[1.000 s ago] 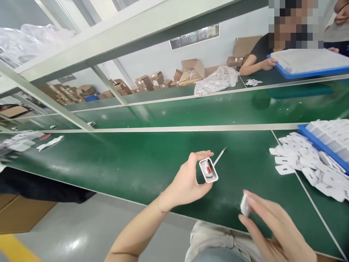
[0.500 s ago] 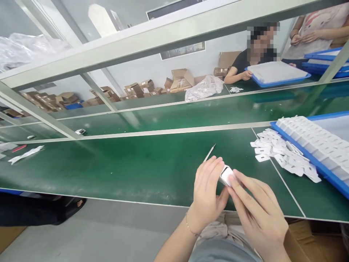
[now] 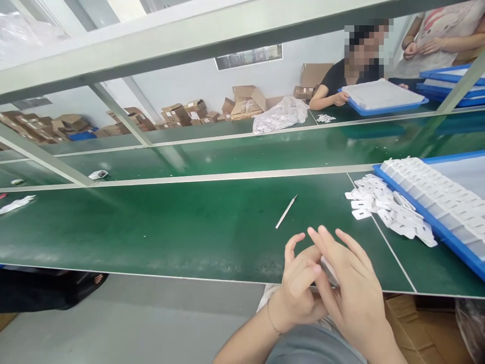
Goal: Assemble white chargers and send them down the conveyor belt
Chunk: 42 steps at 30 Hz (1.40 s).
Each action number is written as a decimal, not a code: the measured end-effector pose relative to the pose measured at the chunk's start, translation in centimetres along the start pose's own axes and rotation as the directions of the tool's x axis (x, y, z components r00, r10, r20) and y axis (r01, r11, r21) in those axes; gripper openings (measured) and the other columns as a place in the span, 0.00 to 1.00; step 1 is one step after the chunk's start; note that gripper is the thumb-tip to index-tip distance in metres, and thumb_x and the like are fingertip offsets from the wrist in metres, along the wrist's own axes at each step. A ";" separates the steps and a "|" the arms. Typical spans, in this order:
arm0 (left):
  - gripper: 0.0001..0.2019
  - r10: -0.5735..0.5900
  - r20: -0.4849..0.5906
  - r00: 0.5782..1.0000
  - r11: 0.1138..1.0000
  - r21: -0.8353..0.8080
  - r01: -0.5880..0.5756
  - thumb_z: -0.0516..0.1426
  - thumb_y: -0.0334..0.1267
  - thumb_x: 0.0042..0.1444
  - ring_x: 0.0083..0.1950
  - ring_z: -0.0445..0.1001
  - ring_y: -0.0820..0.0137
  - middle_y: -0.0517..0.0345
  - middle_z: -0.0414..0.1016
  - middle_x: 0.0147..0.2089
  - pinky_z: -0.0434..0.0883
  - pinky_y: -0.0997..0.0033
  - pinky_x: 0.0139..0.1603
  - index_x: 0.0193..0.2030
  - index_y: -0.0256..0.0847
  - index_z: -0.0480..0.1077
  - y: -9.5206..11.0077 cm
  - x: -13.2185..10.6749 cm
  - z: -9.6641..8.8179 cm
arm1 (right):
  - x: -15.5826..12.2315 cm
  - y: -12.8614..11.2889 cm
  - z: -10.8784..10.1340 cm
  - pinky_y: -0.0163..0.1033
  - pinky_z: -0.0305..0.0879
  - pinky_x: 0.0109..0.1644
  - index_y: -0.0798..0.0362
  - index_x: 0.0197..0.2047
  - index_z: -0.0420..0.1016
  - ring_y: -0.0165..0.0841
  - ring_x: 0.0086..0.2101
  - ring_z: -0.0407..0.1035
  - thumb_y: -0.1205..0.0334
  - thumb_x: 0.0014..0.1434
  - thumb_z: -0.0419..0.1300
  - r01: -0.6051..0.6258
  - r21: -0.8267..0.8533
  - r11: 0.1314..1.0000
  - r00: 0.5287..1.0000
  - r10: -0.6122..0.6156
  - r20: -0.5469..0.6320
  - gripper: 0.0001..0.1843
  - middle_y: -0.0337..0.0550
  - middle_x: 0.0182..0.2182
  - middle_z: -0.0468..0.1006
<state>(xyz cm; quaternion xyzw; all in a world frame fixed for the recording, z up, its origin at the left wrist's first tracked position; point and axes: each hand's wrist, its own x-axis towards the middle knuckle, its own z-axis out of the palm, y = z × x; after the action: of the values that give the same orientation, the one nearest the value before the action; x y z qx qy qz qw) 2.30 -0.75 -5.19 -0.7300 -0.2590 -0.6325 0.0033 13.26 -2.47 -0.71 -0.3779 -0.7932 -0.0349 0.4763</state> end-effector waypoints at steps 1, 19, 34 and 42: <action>0.31 -0.007 0.001 1.000 1.000 0.012 0.007 0.55 0.30 0.59 0.44 0.82 0.65 0.53 0.81 0.47 0.67 0.45 0.62 0.66 0.46 0.47 0.0 0.0 0.0 | 0.0 -0.1 -0.1 0.50 0.62 0.67 0.57 0.75 0.45 0.37 0.56 0.71 0.71 0.69 0.51 -0.038 0.068 0.997 0.999 0.036 0.029 0.34 0.50 0.59 0.75; 0.18 0.018 0.030 0.999 0.990 0.141 -0.022 0.59 0.36 0.55 0.47 0.83 0.65 0.52 0.81 0.48 0.59 0.49 0.64 0.51 0.46 0.61 -1.6 1.0 -1.9 | -1.2 1.5 -0.7 0.52 0.69 0.63 0.48 0.71 0.52 0.44 0.64 0.63 0.58 0.73 0.49 -0.427 0.603 0.674 0.901 0.371 0.223 0.26 0.55 0.64 0.66; 0.10 0.052 0.012 0.999 0.979 0.198 -0.053 0.56 0.35 0.59 0.45 0.83 0.66 0.52 0.81 0.47 0.59 0.51 0.64 0.48 0.44 0.64 -1.7 1.6 -1.8 | -1.8 1.9 -1.6 0.44 0.78 0.53 0.48 0.67 0.68 0.43 0.54 0.74 0.73 0.65 0.59 -0.065 0.287 0.956 0.996 0.045 0.074 0.28 0.50 0.59 0.75; 0.13 0.114 0.050 0.992 0.974 0.192 -0.122 0.58 0.31 0.52 0.47 0.82 0.66 0.50 0.80 0.53 0.56 0.50 0.67 0.44 0.45 0.64 -1.5 1.8 -1.7 | -2.3 3.5 -0.5 0.44 0.80 0.47 0.46 0.68 0.64 0.45 0.52 0.76 0.52 0.71 0.53 -0.508 0.654 0.561 0.861 0.309 0.405 0.24 0.54 0.60 0.73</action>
<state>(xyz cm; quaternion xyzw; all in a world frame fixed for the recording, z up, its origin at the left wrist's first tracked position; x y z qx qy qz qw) 0.29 0.68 -3.64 -0.7525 -0.2760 -0.5883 0.1072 16.43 -1.54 -3.30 -0.3266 -0.6783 0.4494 0.4809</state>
